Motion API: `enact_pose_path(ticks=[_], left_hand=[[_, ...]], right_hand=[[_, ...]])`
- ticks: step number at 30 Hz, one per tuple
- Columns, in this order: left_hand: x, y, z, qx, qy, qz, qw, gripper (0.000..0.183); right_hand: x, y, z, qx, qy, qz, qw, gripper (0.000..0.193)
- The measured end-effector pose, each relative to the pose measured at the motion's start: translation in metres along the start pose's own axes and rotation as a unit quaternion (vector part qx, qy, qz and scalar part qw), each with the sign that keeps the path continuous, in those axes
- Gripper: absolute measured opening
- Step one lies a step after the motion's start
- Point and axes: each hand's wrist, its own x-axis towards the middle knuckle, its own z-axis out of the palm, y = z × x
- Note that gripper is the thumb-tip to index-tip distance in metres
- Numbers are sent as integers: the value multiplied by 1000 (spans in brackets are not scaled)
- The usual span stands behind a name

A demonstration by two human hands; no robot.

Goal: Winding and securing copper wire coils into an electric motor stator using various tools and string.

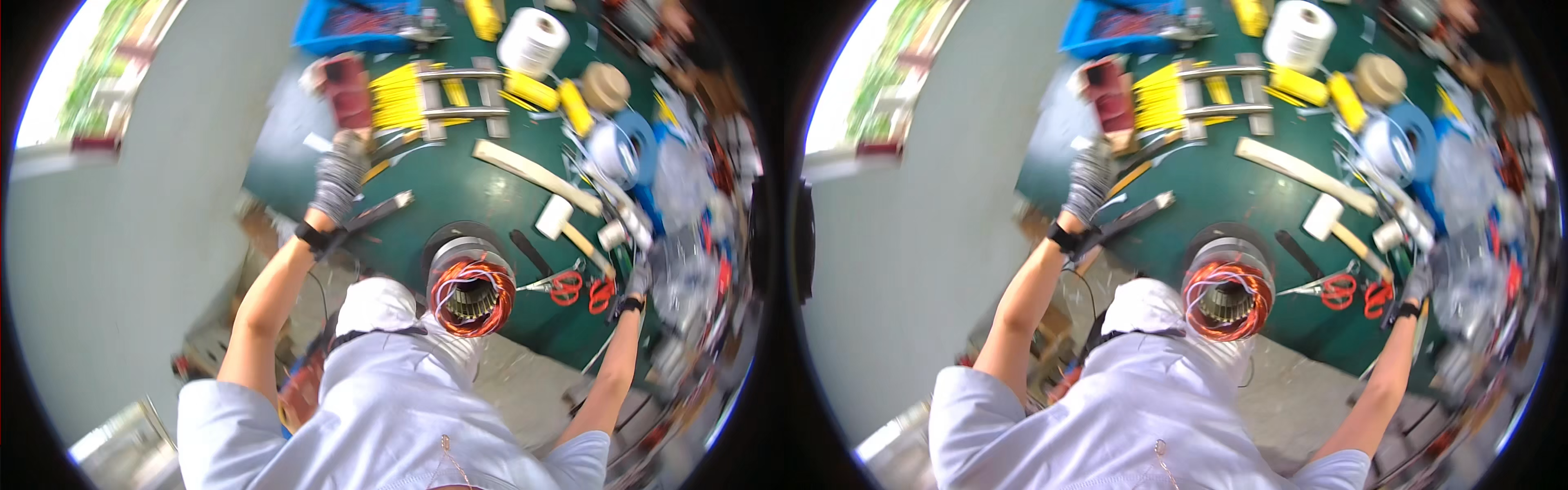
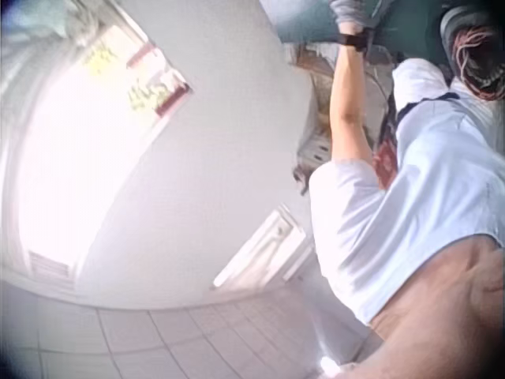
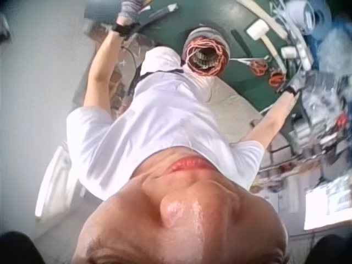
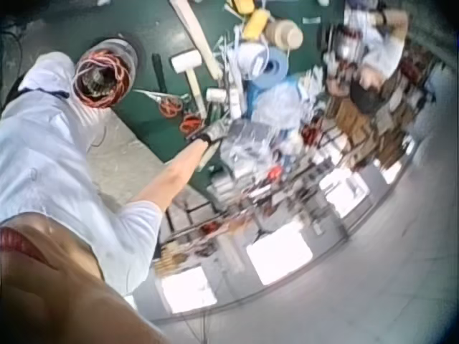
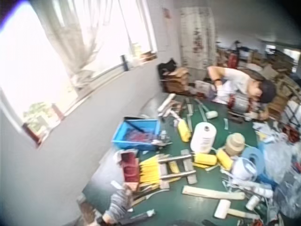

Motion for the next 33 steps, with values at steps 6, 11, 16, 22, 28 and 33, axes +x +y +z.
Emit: enact_pose_path(ticks=[6, 11, 16, 22, 28, 33], left_hand=[[-170, 56, -29, -489, 114, -101, 859, 21], [-195, 74, -39, -464, 63, -78, 880, 20], [-148, 110, -102, -676, -34, -115, 727, 19], [-49, 172, -137, -764, -30, 81, 640, 22], [5, 243, -173, -825, -246, 155, 484, 26], [29, 197, -169, -630, 46, 345, 694, 26]], right_hand=[[34, -42, 5, 339, -81, 81, 934, 22], [42, -34, 3, 579, -153, 172, 782, 17], [50, -36, -111, 819, -346, 65, 453, 13], [-28, -136, -300, 848, -338, 25, 408, 21], [-91, -221, -360, 845, -406, -16, 348, 24], [-84, -185, -363, 851, -405, -92, 320, 21]])
